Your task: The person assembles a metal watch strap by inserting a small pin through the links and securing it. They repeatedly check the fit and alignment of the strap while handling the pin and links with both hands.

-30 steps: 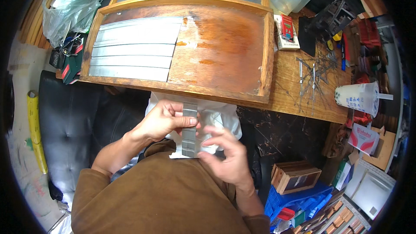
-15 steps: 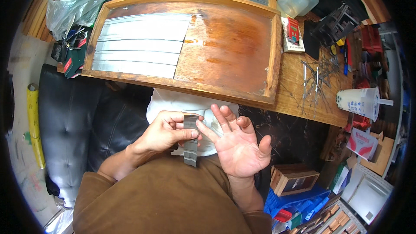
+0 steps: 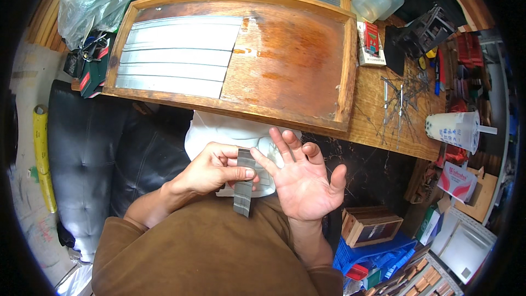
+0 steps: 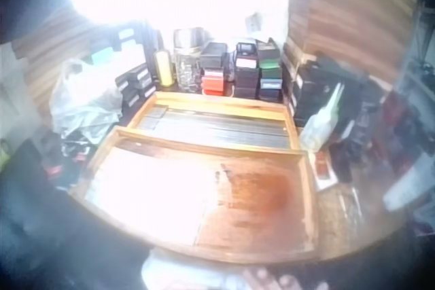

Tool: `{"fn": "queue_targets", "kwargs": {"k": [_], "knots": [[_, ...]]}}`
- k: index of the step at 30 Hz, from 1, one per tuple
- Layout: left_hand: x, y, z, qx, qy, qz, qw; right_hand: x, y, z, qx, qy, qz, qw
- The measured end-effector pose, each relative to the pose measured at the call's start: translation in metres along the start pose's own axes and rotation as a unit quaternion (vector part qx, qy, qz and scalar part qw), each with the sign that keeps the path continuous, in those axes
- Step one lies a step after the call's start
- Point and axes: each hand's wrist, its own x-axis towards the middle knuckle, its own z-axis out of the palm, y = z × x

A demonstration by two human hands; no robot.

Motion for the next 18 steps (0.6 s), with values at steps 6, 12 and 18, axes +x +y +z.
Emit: {"fn": "queue_targets", "kwargs": {"k": [6,12,18], "knots": [[0.002,0.0,0.002,-0.004,-0.019,0.008,1.0,0.003,0.01,0.007,0.021,0.002,0.022,1.0],[0.001,0.001,0.004,-0.013,-0.004,-0.019,1.0,0.003,0.01,0.002,-0.089,0.03,-0.06,0.994],[0.001,-0.01,-0.005,-0.013,-0.046,0.021,0.999,0.001,0.015,0.01,-0.553,0.132,0.121,0.814]]}}
